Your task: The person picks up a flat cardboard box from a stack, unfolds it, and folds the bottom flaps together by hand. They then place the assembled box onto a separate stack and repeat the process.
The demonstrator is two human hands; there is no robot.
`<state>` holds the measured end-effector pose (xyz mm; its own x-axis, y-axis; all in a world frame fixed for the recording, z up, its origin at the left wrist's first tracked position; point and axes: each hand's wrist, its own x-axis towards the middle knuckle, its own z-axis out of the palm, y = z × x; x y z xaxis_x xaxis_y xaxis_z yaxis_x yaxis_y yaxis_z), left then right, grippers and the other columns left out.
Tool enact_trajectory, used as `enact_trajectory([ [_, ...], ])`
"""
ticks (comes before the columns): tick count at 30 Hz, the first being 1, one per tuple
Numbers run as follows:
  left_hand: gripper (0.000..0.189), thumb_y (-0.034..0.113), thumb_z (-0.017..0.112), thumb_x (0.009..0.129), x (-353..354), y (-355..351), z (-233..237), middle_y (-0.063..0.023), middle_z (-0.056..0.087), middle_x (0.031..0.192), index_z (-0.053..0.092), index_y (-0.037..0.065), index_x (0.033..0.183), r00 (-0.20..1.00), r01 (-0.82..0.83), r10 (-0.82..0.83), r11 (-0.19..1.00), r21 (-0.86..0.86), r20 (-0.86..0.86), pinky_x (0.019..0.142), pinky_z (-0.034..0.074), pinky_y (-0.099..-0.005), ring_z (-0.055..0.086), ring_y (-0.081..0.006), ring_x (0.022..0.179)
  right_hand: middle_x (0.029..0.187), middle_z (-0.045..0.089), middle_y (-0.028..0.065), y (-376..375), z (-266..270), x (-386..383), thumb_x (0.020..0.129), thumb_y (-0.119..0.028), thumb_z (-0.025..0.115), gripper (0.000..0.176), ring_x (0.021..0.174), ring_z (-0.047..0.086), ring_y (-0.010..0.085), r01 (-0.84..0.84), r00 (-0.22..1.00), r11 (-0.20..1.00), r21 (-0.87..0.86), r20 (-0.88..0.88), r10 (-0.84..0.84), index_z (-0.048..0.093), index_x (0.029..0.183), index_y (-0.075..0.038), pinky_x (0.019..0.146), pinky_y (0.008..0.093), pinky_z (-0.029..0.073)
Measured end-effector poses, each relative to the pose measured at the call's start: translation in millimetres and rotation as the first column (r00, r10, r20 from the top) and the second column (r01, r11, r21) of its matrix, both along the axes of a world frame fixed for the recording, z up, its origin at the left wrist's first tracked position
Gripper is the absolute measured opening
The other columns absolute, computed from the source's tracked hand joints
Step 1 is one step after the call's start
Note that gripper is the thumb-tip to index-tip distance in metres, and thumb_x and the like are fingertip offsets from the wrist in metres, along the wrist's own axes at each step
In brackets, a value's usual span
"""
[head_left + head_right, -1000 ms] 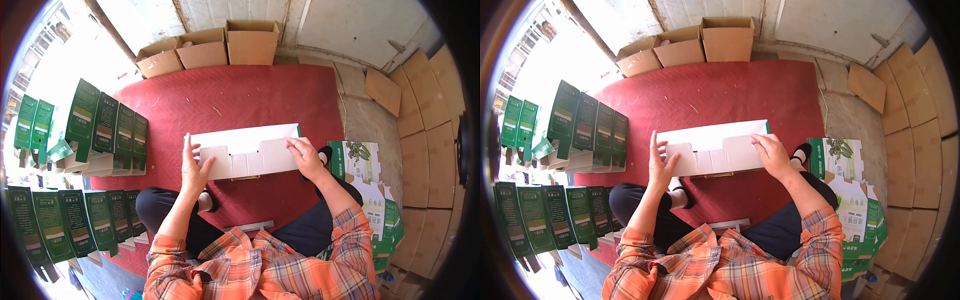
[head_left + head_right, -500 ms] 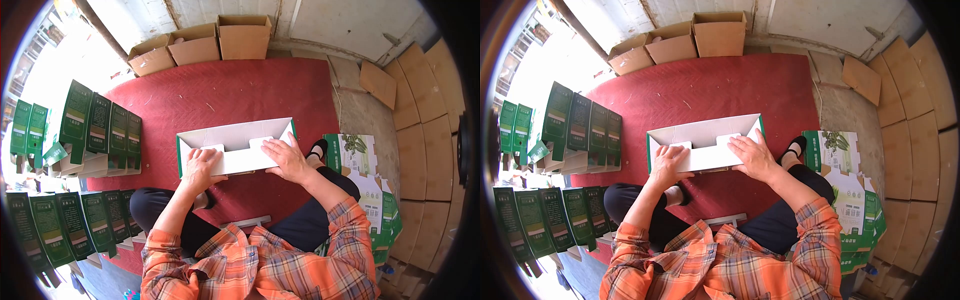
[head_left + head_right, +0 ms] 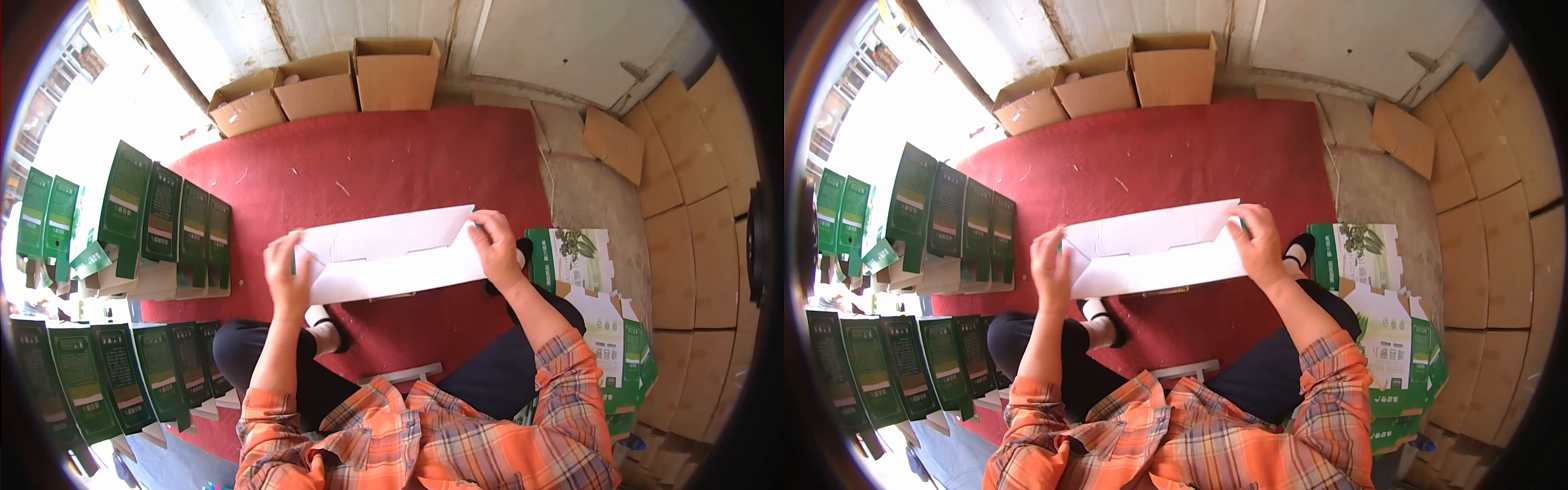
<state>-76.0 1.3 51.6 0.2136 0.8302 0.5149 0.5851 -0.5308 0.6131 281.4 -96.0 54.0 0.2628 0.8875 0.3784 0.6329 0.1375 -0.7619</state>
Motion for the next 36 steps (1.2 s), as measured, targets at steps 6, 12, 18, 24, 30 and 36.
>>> enact_trajectory([
  [6,0.053,0.049,0.045,0.099,-29,48,-42,-0.007,0.06,0.116,0.052,0.006,0.13,0.72,-0.074,0.639,0.46,-0.885,0.272,0.084,0.045,-0.0281,0.056,-0.0169,0.099,0.115,0.066,0.0164,19,-92,59,0.1,-0.037,0.049,0.045,0.112,0.06,0.0264,0.165,0.898,0.836,-0.524,-0.27,-0.346,0.058,0.121,0.002,0.094,0.0355,0.047],
  [12,0.059,0.054,0.047,0.096,-26,43,-64,-0.0116,0.065,0.113,0.057,0.004,0.127,0.749,0.258,0.566,0.229,-0.939,0.344,0.079,0.053,-0.0349,0.065,-0.0238,0.094,0.115,0.064,0.0125,17,-88,37,0.099,-0.032,0.048,0.04,0.096,0.063,0.0188,-0.231,0.641,0.68,-0.696,-0.635,-0.432,0.059,0.122,-0.002,0.081,0.0336,0.051],
  [18,0.052,0.041,0.04,0.103,-11,32,-2,-0.016,0.058,0.128,0.05,0.0,0.134,0.279,0.602,0.355,0.66,-0.45,0.892,0.097,0.047,-0.0395,0.058,-0.0251,0.115,0.126,0.06,0.0101,5,-15,37,0.098,-0.038,0.05,0.05,0.114,0.057,0.0188,-0.156,0.472,0.968,-0.197,-0.875,-0.102,0.054,0.133,-0.003,0.096,0.0307,0.043],
  [24,0.055,0.047,0.037,0.102,-5,32,-12,-0.0039,0.063,0.109,0.048,0.005,0.135,0.441,0.485,0.38,0.661,-0.572,0.813,0.091,0.044,-0.033,0.057,-0.0152,0.092,0.115,0.063,0.0042,2,-24,56,0.095,-0.035,0.057,0.038,0.108,0.058,0.0174,-0.122,0.414,0.964,-0.235,-0.895,-0.166,0.059,0.123,-0.01,0.085,0.0373,0.048],
  [30,0.033,0.033,0.052,0.093,-20,18,-82,-0.0025,0.062,0.113,0.061,0.013,0.117,0.632,0.418,0.476,0.456,-0.786,0.612,0.089,0.044,-0.037,0.058,-0.0174,0.097,0.127,0.057,0.0052,-16,-57,44,0.091,-0.015,0.057,0.038,0.117,0.053,0.023,-0.165,0.561,0.839,-0.519,-0.749,-0.353,0.054,0.129,-0.013,0.087,0.0451,0.048],
  [36,0.031,0.03,0.055,0.095,-11,0,-57,-0.0071,0.067,0.107,0.062,0.007,0.116,0.785,0.266,0.481,0.307,-0.914,0.39,0.085,0.052,-0.0392,0.063,-0.0189,0.096,0.106,0.066,0.0116,-29,-81,44,0.087,-0.008,0.06,0.029,0.089,0.066,0.0227,-0.067,0.692,0.775,-0.628,-0.588,-0.418,0.061,0.116,-0.007,0.067,0.0377,0.055],
])
